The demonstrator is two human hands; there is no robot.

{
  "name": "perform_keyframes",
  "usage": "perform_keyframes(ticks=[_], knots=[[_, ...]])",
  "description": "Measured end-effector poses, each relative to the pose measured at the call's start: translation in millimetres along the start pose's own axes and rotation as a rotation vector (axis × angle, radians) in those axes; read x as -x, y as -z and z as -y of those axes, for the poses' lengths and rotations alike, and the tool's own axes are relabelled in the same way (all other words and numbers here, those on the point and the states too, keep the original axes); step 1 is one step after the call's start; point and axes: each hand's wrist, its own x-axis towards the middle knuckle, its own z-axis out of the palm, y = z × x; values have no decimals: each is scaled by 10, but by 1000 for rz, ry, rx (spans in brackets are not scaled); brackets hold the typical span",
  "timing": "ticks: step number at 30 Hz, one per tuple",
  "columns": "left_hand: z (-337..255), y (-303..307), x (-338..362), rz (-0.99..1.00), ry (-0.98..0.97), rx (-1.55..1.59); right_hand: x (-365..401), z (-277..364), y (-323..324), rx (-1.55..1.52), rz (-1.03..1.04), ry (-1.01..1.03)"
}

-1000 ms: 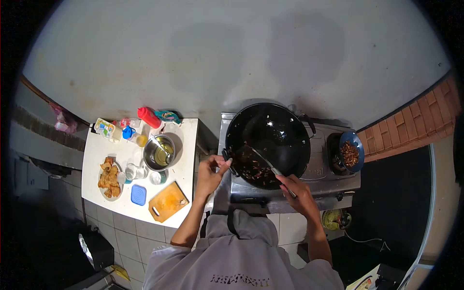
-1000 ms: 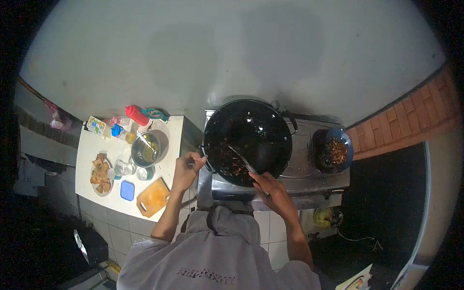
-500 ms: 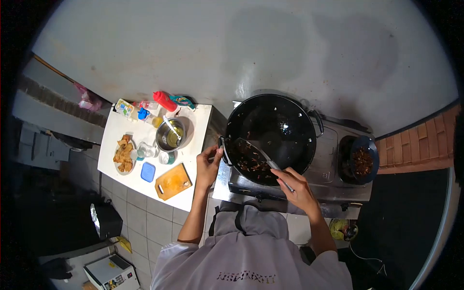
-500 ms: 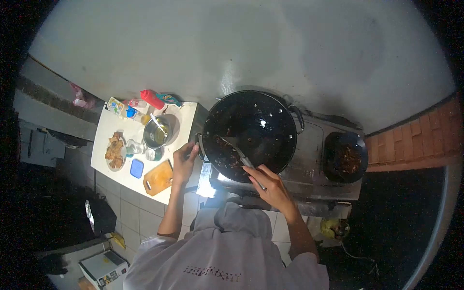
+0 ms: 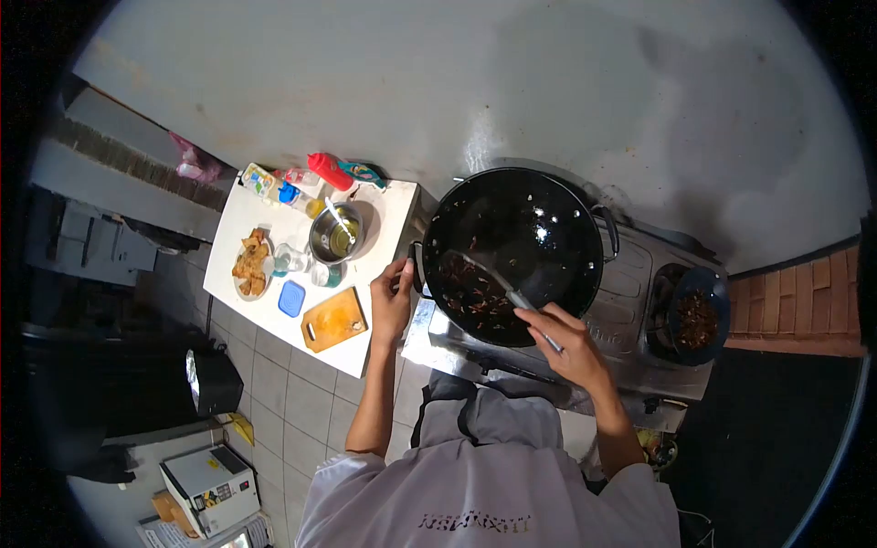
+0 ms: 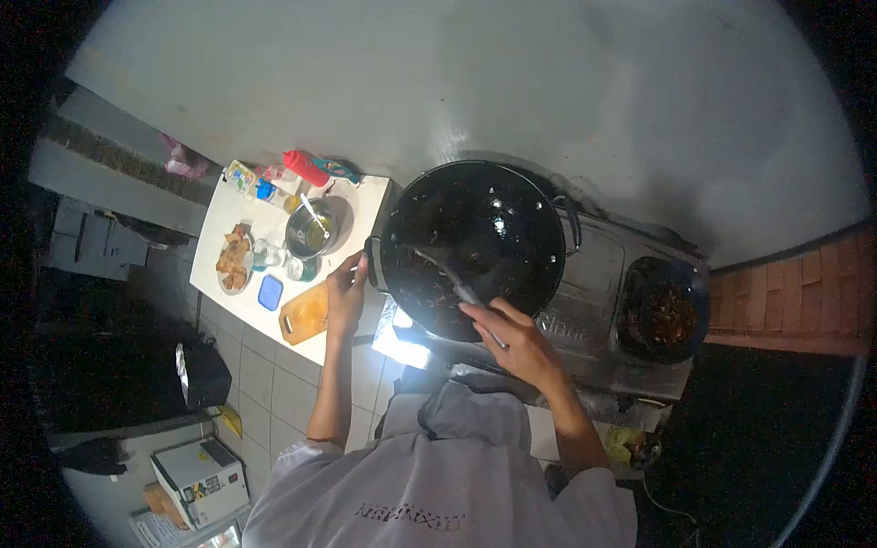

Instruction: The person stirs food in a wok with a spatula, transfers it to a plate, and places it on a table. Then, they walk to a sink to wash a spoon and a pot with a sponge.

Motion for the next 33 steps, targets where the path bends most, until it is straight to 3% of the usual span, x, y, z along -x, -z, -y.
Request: perform_keyframes(ticks=[3, 5, 12, 16, 23, 28, 33], knots=[[38, -28, 2, -25, -70, 18, -144, -97, -24, 18, -45, 73], [27, -22, 5, -8, 61, 66, -185, -54, -66, 6, -43, 63], [-69, -28, 24, -3, 82, 41, 161, -38, 52, 3, 104, -36], [9, -34, -11, -2, 144, 108, 165, -62, 91, -60, 18, 1], [67, -39, -23, -5, 95, 192, -130, -104, -134, -128, -94, 53], [98, -19, -35, -1, 27, 140, -21, -116, -92, -75, -14, 69], [116, -3, -43, -6, 83, 81, 174, -60, 50, -87, 11, -23]])
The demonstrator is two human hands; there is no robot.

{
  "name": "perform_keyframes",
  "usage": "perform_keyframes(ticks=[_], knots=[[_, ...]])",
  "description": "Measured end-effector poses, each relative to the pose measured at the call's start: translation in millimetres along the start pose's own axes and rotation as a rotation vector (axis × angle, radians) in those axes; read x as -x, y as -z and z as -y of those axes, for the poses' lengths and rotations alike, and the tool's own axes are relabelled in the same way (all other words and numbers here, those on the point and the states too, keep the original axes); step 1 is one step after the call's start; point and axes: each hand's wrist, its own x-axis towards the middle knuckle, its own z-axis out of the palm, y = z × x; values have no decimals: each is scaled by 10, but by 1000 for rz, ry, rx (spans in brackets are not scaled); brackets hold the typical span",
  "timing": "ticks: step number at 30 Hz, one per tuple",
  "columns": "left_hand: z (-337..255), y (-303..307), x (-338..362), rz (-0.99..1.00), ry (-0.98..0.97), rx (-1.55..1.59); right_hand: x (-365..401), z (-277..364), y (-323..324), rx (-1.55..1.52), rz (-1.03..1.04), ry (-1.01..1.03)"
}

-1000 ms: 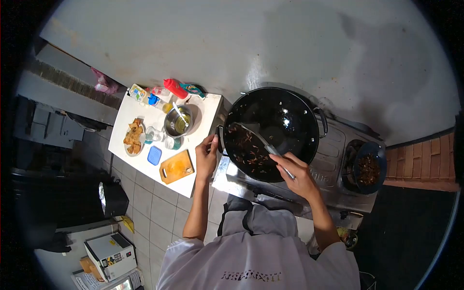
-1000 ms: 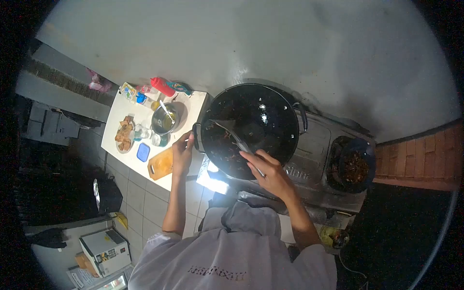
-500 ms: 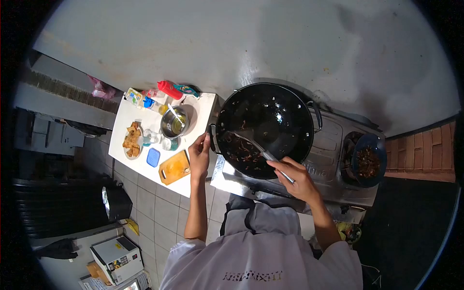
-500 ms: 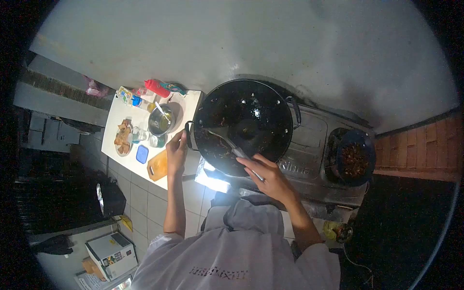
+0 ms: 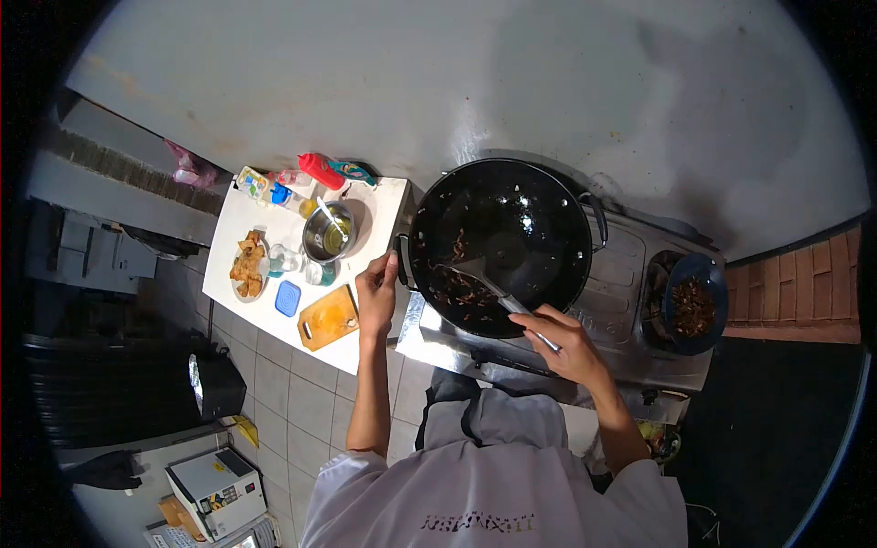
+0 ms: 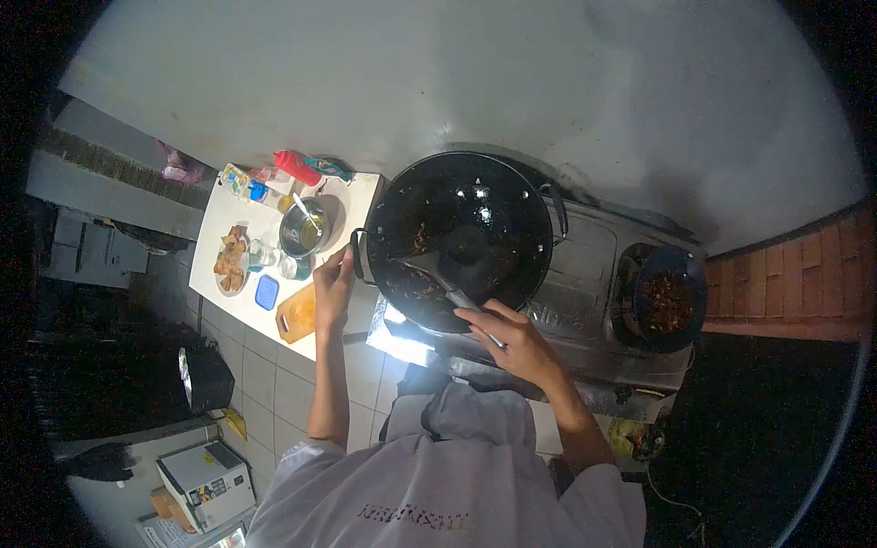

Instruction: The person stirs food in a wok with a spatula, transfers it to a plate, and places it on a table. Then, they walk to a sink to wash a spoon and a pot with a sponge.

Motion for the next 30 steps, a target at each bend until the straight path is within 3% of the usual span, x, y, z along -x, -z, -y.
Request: perform_keyframes(ticks=[6, 14, 18, 30], knots=[[29, -1, -15, 11, -21, 22, -174, -24, -13, 18, -82, 61], [-76, -19, 18, 2, -41, 6, -128, -27, -99, -50, -20, 90], [19, -5, -13, 1, -35, 10, 15, -14, 33, -9, 37, 0], [64, 0, -28, 11, -24, 42, -468, -220, 16, 105, -178, 3]])
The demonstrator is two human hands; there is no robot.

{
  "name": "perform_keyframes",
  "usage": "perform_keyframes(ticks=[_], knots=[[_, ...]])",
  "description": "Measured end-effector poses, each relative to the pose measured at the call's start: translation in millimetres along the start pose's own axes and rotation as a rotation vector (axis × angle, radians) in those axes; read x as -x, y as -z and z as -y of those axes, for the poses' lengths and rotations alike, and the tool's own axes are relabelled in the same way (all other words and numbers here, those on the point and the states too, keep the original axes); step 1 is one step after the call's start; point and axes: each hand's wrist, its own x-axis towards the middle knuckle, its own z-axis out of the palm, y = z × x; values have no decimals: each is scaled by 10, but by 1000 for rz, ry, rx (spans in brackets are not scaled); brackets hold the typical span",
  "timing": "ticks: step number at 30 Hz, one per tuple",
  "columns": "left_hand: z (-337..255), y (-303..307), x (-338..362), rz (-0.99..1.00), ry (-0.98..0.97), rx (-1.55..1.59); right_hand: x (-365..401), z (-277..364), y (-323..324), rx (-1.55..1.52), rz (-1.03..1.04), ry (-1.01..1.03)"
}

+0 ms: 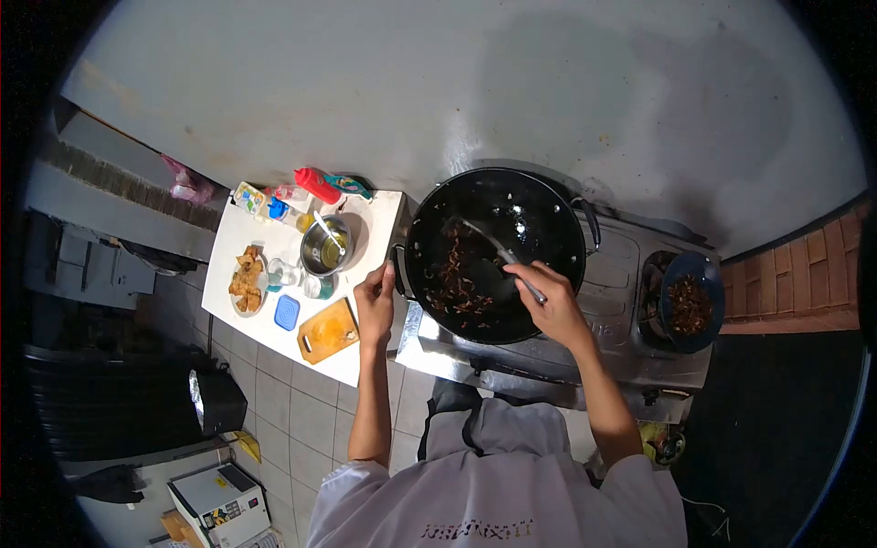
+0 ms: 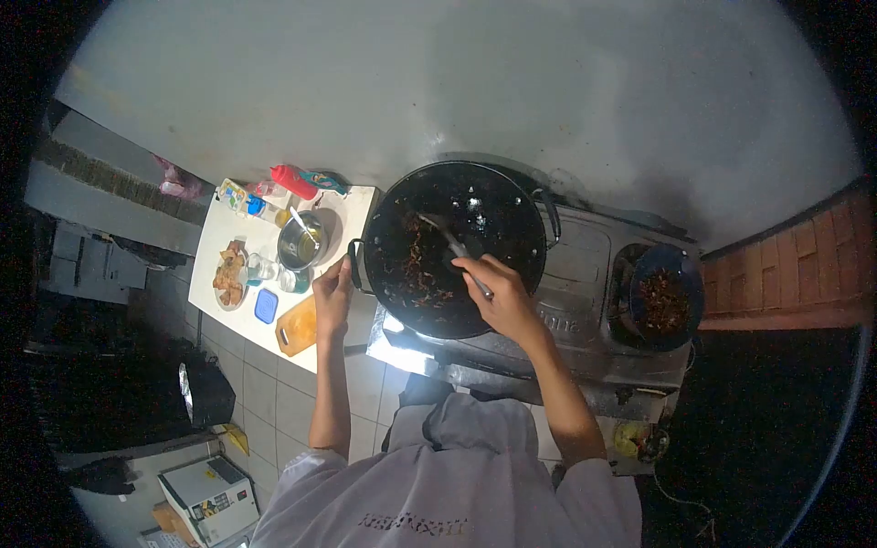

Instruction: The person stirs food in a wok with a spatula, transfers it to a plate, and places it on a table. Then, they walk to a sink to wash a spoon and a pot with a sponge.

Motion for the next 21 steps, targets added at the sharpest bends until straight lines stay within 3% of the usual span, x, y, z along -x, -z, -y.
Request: perform_keyframes(ticks=[7, 14, 21], knots=[[-46, -20, 15, -15, 0, -35, 230, 208, 3, -52, 151, 44], [-47, -24, 17, -23, -43, -7, 147, 160, -27, -51, 103, 63], [-65, -10, 21, 12, -13, 17, 351, 236, 111, -57, 208, 29]])
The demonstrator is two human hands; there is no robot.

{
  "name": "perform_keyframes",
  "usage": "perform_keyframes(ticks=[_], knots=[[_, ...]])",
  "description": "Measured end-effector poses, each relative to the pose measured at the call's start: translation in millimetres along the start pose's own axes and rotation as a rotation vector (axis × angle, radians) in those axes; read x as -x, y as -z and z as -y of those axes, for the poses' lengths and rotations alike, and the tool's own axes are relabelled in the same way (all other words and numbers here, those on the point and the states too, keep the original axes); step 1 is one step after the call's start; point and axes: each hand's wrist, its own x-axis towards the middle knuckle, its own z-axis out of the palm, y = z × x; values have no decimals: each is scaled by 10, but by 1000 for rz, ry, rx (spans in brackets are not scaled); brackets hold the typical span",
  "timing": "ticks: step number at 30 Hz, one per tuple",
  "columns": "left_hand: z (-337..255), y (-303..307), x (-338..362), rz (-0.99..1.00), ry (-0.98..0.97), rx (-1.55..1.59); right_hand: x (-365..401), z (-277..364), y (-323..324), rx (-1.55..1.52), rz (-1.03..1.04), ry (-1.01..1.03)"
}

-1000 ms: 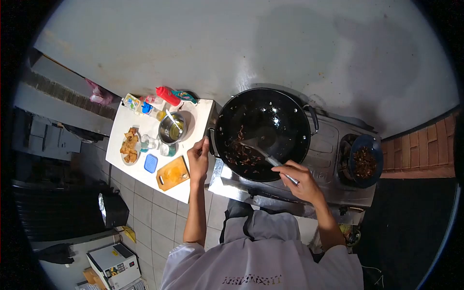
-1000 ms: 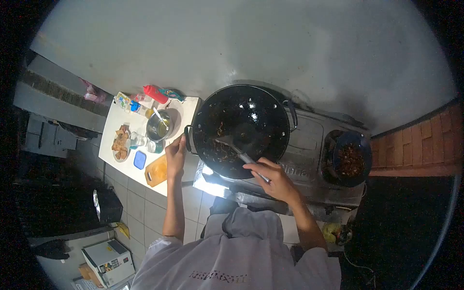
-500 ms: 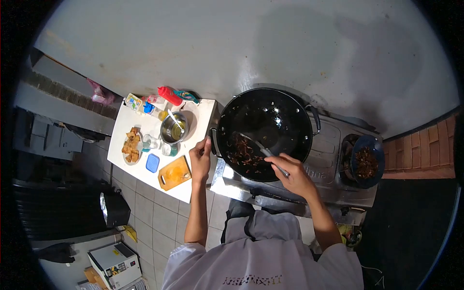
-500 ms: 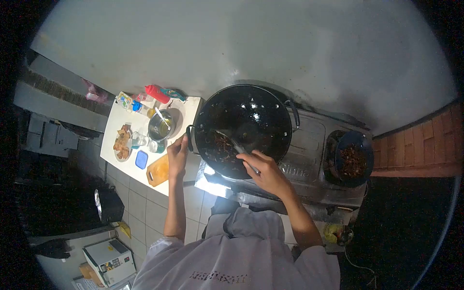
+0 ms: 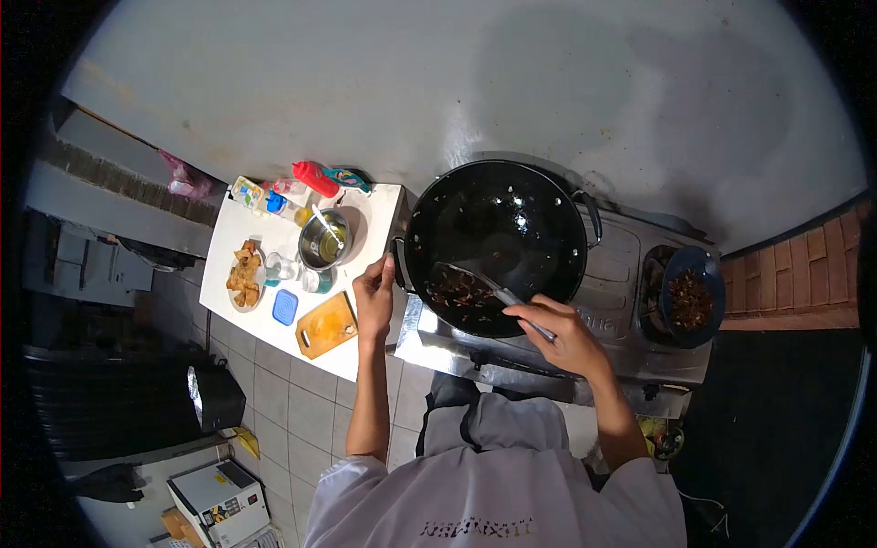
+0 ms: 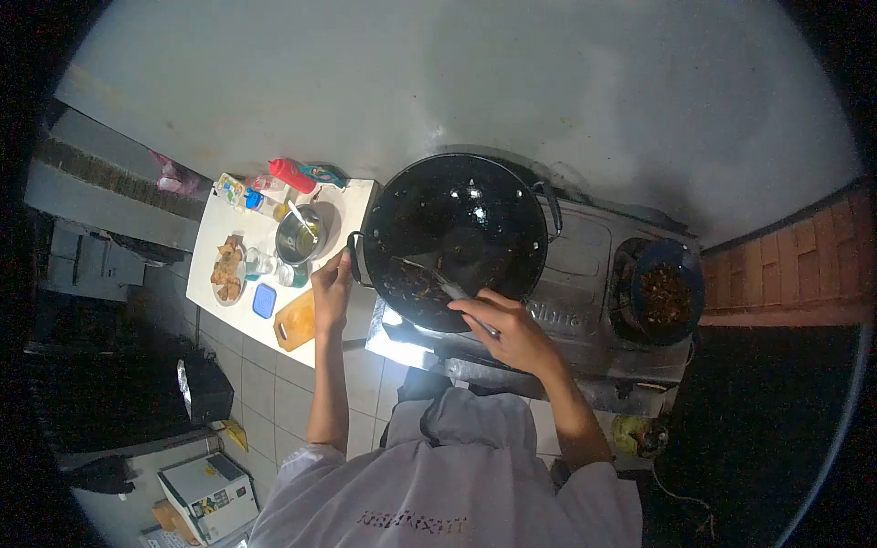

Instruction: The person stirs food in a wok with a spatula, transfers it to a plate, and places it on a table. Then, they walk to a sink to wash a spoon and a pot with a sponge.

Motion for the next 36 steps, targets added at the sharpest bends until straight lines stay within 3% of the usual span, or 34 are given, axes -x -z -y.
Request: perform_keyframes(ticks=[12, 17, 23, 25, 27, 29, 31, 33, 36], knots=[[-26, 9, 2, 12, 13, -28, -112, -11, 38, 191, -337, -86], [-39, -8, -3, -6, -40, -39, -356, 78, 57, 218, -450, -479], [49, 27, -39, 39, -46, -15, -657, -127, 63, 289, -474, -471], [14, 19, -35, 52, -53, 11, -791, -81, 126, 241, -361, -471], [-44, 13, -5, 44, -62, -10, -880, -79, 95, 285, -375, -416], [-63, 23, -1, 52, -46, -2, -978, 117, 104, 70, -247, -503], [-64, 51, -10, 87, -55, -58, -997, 66, 45, 120, -244, -413], [-5, 59, -42, 82, -84, -30, -1011, 38, 20, 218, -208, -118], [35, 88, -86, 127, -113, -45, -955, 176, 41, 176, -42, -76]])
